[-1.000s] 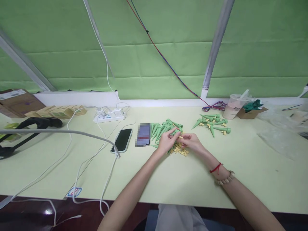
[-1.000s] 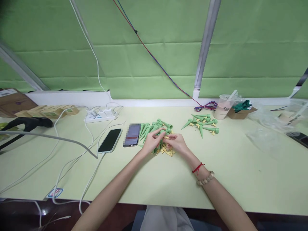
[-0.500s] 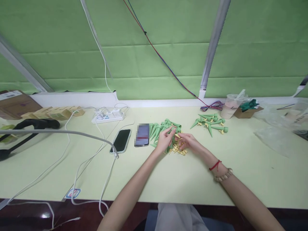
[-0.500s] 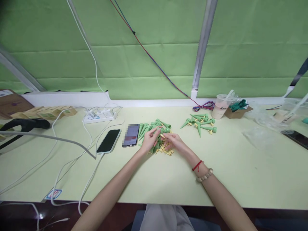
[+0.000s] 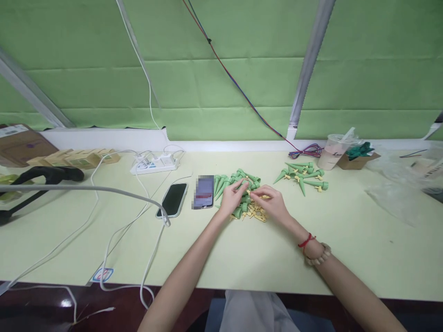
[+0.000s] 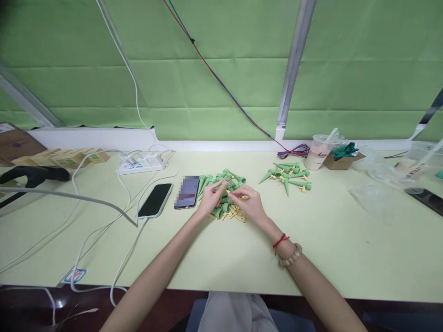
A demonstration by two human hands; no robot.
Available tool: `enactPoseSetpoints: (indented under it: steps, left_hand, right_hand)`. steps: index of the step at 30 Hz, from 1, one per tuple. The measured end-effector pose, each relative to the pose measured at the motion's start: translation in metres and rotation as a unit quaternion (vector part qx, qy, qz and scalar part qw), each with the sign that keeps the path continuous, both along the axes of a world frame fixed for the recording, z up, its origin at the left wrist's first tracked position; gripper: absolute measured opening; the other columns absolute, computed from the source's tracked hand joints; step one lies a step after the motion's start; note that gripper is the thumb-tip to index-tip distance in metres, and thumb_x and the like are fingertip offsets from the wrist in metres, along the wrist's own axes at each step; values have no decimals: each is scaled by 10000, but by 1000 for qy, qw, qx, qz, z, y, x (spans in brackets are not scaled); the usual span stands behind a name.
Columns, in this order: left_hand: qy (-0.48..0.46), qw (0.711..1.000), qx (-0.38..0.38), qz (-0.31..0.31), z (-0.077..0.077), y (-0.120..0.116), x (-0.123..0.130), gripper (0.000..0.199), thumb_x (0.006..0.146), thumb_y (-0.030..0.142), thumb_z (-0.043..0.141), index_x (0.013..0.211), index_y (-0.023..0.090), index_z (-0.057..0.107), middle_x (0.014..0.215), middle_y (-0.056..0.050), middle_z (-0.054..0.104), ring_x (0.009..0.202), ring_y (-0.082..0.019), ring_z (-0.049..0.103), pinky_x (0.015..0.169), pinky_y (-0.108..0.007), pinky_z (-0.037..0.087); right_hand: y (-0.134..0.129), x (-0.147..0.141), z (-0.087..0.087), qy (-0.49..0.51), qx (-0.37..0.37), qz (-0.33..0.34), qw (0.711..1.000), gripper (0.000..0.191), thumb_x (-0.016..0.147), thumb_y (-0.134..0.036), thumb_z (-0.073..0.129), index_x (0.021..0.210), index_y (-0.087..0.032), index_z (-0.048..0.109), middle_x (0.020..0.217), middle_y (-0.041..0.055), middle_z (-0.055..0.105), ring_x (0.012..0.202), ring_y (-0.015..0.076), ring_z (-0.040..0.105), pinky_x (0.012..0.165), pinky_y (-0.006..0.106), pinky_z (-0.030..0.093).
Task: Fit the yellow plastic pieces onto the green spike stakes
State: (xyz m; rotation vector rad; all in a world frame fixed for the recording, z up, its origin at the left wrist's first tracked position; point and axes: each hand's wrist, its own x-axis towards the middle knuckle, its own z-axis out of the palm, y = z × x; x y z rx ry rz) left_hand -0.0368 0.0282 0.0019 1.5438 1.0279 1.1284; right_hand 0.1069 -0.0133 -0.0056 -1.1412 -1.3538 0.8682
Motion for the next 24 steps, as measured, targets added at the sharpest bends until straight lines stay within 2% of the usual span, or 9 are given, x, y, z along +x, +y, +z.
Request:
enactPoseSetpoints:
  steps: [4, 7, 10, 12, 14, 16, 18, 20, 24]
  left_hand:
    - [-8, 1000, 22, -21, 6, 0, -5, 567, 745, 527, 526, 1140, 125, 592, 373, 91, 274, 311, -30, 229, 325, -166, 170]
    - [3, 998, 26, -48, 8, -4, -2, 551, 740, 517, 540, 1127, 130, 604, 375, 85, 289, 315, -31, 238, 329, -169, 176]
    - [9, 997, 22, -69, 8, -8, 1, 556, 747, 518, 529, 1123, 115, 603, 374, 83, 279, 316, -34, 236, 330, -174, 173]
    - [19, 997, 16, -72, 8, -10, 3, 561, 750, 520, 525, 1124, 108, 600, 378, 81, 276, 317, -34, 237, 329, -174, 163]
    - [31, 997, 9, -67, 7, -10, 5, 565, 748, 523, 526, 1119, 105, 604, 376, 80, 277, 315, -35, 244, 328, -171, 164]
    - [36, 997, 4, -61, 6, -10, 7, 567, 747, 529, 523, 1108, 101, 612, 364, 80, 279, 308, -36, 251, 326, -170, 170]
    - [35, 998, 5, -59, 5, -11, 8, 558, 757, 529, 510, 1099, 100, 616, 352, 80, 281, 298, -37, 255, 324, -169, 172]
    - [26, 998, 10, -61, 6, -11, 8, 544, 771, 520, 497, 1100, 103, 614, 350, 79, 286, 290, -38, 259, 321, -169, 171]
    - [0, 999, 16, -51, 10, -11, 5, 537, 775, 511, 496, 1117, 109, 599, 381, 72, 327, 293, -34, 268, 318, -170, 177]
  right_hand:
    - [3, 0, 5, 99, -173, 45, 979, 377, 649, -519, 649, 787, -169, 663, 829, 66, 640, 580, 126, 583, 452, 242, 514]
    - [3, -1, 4, 117, -206, 114, 965, 372, 619, -494, 686, 750, -146, 662, 775, 55, 632, 593, 110, 578, 464, 214, 510]
    - [3, -2, 0, 99, -203, 126, 966, 335, 598, -446, 712, 686, -136, 624, 617, 11, 575, 534, 94, 541, 476, 217, 496]
    - [2, -1, -3, 58, -156, 89, 982, 300, 615, -422, 697, 644, -145, 583, 560, -4, 545, 494, 93, 515, 472, 228, 478]
    - [2, 0, -5, -22, -48, 19, 998, 242, 640, -372, 673, 608, -163, 554, 570, 2, 546, 513, 104, 509, 486, 232, 460]
    - [1, 2, -6, -109, 69, -46, 991, 200, 667, -315, 636, 568, -177, 531, 599, 8, 544, 556, 114, 507, 517, 231, 449]
    - [2, 3, -6, -147, 119, -69, 979, 178, 671, -286, 621, 564, -182, 524, 620, 8, 541, 588, 121, 513, 536, 230, 450]
    - [3, 4, -5, -116, 82, -51, 989, 165, 657, -311, 643, 629, -180, 547, 643, 7, 554, 575, 120, 522, 513, 230, 458]
    - [6, 3, -4, 54, -129, 79, 987, 357, 670, -488, 625, 795, -154, 599, 728, 35, 582, 514, 111, 527, 443, 252, 490]
